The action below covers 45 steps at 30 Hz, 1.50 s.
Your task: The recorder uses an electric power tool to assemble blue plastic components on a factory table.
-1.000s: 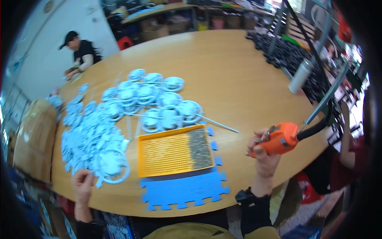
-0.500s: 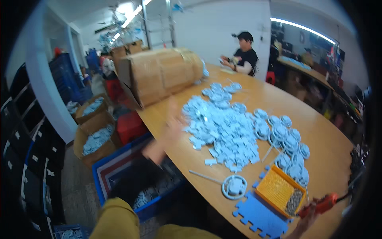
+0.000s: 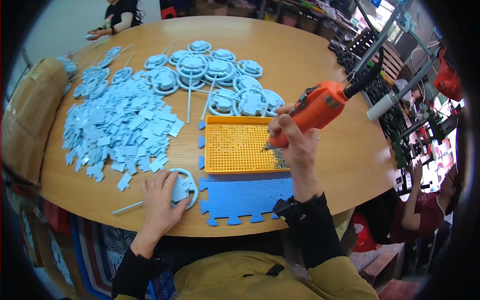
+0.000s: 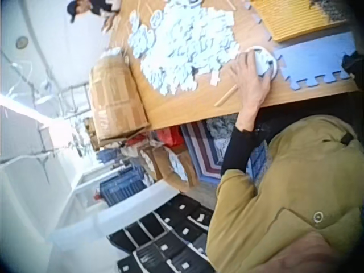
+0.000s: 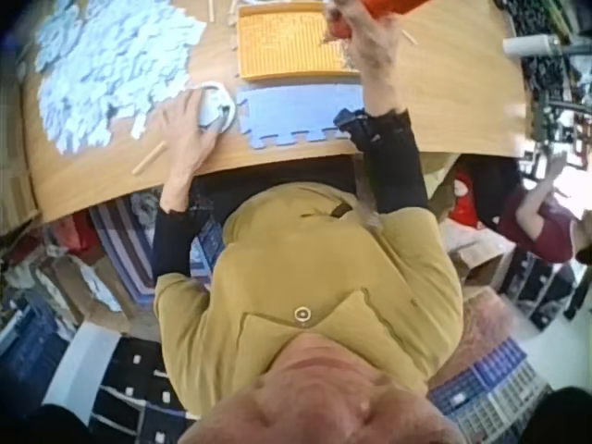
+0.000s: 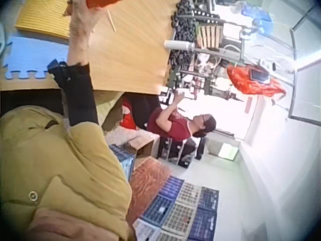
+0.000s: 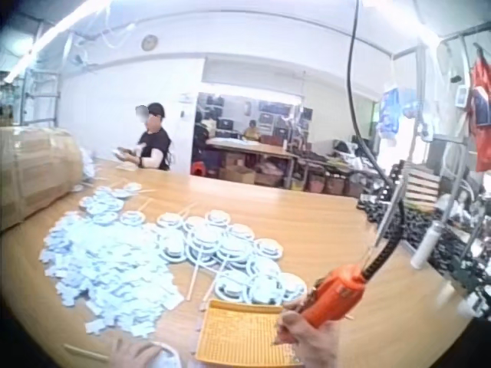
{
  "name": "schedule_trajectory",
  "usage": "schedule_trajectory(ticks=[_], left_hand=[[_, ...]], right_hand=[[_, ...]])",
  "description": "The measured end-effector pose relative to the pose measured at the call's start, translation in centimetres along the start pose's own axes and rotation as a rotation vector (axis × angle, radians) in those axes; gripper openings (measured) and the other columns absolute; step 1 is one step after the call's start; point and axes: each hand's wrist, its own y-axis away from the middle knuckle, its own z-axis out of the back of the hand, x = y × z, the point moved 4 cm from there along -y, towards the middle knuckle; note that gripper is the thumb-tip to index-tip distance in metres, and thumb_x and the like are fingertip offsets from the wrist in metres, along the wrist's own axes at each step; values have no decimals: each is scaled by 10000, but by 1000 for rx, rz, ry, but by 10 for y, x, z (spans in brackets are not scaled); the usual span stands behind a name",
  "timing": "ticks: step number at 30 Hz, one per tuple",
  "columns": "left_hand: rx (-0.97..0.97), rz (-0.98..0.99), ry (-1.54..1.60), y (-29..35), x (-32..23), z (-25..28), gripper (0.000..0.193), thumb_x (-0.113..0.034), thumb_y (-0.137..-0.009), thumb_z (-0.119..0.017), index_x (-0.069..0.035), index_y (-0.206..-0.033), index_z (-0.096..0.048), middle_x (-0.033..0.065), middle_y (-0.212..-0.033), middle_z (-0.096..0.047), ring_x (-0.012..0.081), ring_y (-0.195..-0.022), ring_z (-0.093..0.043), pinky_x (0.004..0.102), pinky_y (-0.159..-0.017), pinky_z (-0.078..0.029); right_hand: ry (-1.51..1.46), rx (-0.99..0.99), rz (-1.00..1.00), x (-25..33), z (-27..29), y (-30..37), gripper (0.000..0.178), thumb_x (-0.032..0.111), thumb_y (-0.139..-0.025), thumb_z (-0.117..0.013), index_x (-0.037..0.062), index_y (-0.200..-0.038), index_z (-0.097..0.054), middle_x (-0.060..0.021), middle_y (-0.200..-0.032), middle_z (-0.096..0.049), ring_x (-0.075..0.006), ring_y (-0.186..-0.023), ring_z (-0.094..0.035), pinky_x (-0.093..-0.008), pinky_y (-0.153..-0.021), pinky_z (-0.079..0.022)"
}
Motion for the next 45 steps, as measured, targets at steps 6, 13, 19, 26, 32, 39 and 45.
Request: schedule_trajectory(ticks=[6,13,19,26,32,39,45], left_hand=[[-12,-83,244,-10,-24,-5,613,-265,-655,-781,-23,-1158,-527,141,-1147,-545,321,-1054,-500,504,-926,-333],[2,-243,236,-23,-72,-40,658,-349,-622,-798,-19,-1141,-562,113,-1108,-570,315,-1057,-496,509,-925,-344],[-21,-231,257,-23,-71,-42,655,-351,-619,-798,-18,-1134,-568,114,-1106,-570,326,-1055,-494,513,-929,-349],[2,-230,318,-22,-68,-44,661,-360,-689,-762,-5,-1196,-533,139,-1137,-535,342,-1075,-474,510,-929,-353],[-12,-93,328,-14,-71,-42,777,-319,-645,-793,11,-1265,-460,199,-1270,-445,382,-1147,-452,474,-966,-362],[73,-67,208,-19,-76,-44,691,-345,-680,-768,7,-1192,-466,184,-1248,-421,360,-1171,-406,592,-988,-280],[12,-32,184,-20,-79,-43,662,-336,-623,-797,-53,-1133,-485,138,-1205,-440,334,-1133,-431,597,-1011,-249]], right_hand=[[42,-66,55,-32,22,-15,320,244,-831,-722,17,-966,-543,-58,-705,-544,-161,-643,-533,-319,-627,-450],[-18,-39,103,-56,15,-34,325,320,-848,-696,51,-937,-538,-51,-722,-539,-165,-659,-524,-330,-651,-446],[-56,-71,98,-67,17,-38,314,244,-807,-751,46,-894,-524,-33,-691,-545,-126,-574,-552,-256,-535,-455],[73,-11,91,-66,12,-38,295,318,-851,-692,81,-833,-517,-33,-683,-534,-154,-620,-525,-314,-617,-447],[101,-41,95,-61,10,-37,284,297,-855,-691,79,-825,-512,-34,-685,-539,-148,-609,-533,-301,-593,-447],[30,-50,149,-50,3,-34,317,341,-861,-682,62,-915,-542,-34,-706,-540,-164,-612,-534,-306,-581,-450],[-127,105,163,14,-31,9,395,353,-857,-681,17,-984,-516,-62,-708,-546,-146,-597,-536,-264,-504,-442]])
